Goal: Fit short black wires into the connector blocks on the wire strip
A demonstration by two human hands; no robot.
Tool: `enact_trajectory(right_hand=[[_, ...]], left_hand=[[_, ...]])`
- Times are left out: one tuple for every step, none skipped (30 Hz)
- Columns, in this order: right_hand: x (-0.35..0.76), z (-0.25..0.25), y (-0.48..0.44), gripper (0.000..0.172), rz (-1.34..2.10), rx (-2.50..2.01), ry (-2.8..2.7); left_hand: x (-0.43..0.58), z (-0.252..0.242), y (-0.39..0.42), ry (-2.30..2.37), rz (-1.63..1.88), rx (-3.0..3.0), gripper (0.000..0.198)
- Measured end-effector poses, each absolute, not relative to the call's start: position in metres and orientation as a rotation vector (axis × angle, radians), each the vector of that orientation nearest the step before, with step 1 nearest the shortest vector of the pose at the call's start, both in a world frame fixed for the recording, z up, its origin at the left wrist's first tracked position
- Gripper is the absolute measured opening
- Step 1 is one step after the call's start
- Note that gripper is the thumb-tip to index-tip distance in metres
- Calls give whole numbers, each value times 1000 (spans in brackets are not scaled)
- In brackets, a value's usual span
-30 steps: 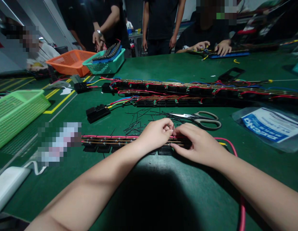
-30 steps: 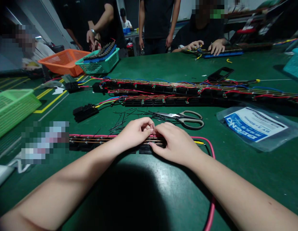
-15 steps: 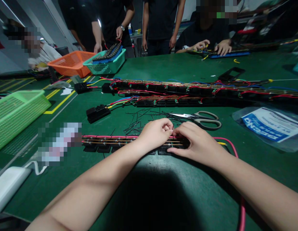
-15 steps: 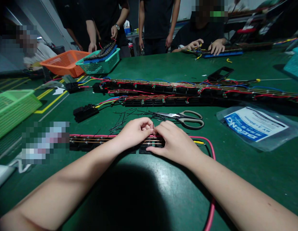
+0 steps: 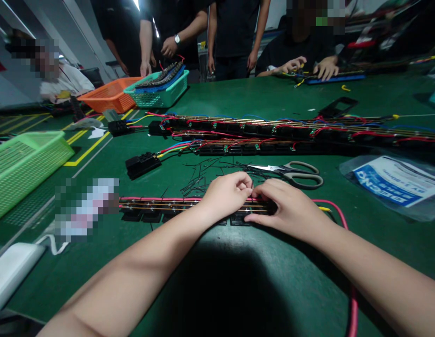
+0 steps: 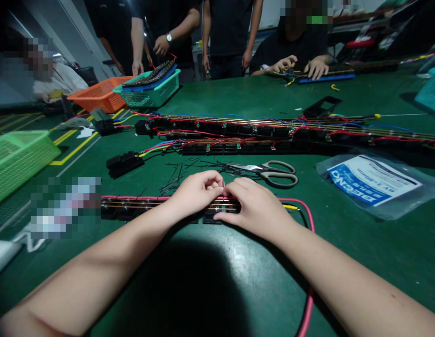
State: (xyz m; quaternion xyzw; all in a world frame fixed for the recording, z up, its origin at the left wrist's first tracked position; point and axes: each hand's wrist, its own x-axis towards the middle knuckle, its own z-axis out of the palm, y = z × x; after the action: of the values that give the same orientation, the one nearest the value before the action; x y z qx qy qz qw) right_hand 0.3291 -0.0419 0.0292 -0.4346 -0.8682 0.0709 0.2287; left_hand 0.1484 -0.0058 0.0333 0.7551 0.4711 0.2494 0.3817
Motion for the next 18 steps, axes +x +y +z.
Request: enact_trajectory(right_hand=[[329,29,-42,40,187,-1201,-2392],[330,29,-42,41,178,-1206,-2396],[330,29,-42,41,173,-1209,-2401],[330,29,-42,41,171,-1208,-2404],[330,28,-42,42,168,-1204,-2406],[330,28,-42,42,168,-1198,-2408],[331,28,-41,42,166,-1192,-2407],[331,28,-41,43,166,-1185,-2407],[331,28,-41,43,167,-1178,-2406],[331,28,-41,43,168,-1172,-2405],[331,28,-41,43,171,-1169,-2405],[331,27,-41,44,173,-1166,-2406],[331,27,-41,45,173,-1164,-2406],[331,27,-40,45,172,-1163,-2408],[331,27,-40,46,170,-1164,-2408],[331,27,-40,46,169,-1166,-2408],[331,26,-40,46,168,-1166,-2407],[331,26,-40,46,167,-1165,-2406]], left_hand=[[148,33,-6,1203,637,1929,5],[148,33,-6,1203,639,1932,5],[148,33,-6,1204,641,1934,5],[148,33,-6,1204,641,1935,5],[148,33,-6,1205,640,1936,4],[148,33,-6,1207,641,1935,4],[148,33,-6,1210,641,1934,4],[148,33,-6,1213,642,1934,3],[148,33,-7,1217,641,1936,3],[148,33,-7,1220,641,1940,3],[148,32,-7,1220,641,1945,3],[148,32,-6,1217,641,1951,3],[148,31,-6,1210,641,1955,3],[148,30,-5,1203,640,1958,3],[148,29,-5,1195,637,1962,3],[148,29,-5,1188,631,1967,3],[148,29,-4,1183,623,1974,3],[148,29,-4,1181,615,1982,3]])
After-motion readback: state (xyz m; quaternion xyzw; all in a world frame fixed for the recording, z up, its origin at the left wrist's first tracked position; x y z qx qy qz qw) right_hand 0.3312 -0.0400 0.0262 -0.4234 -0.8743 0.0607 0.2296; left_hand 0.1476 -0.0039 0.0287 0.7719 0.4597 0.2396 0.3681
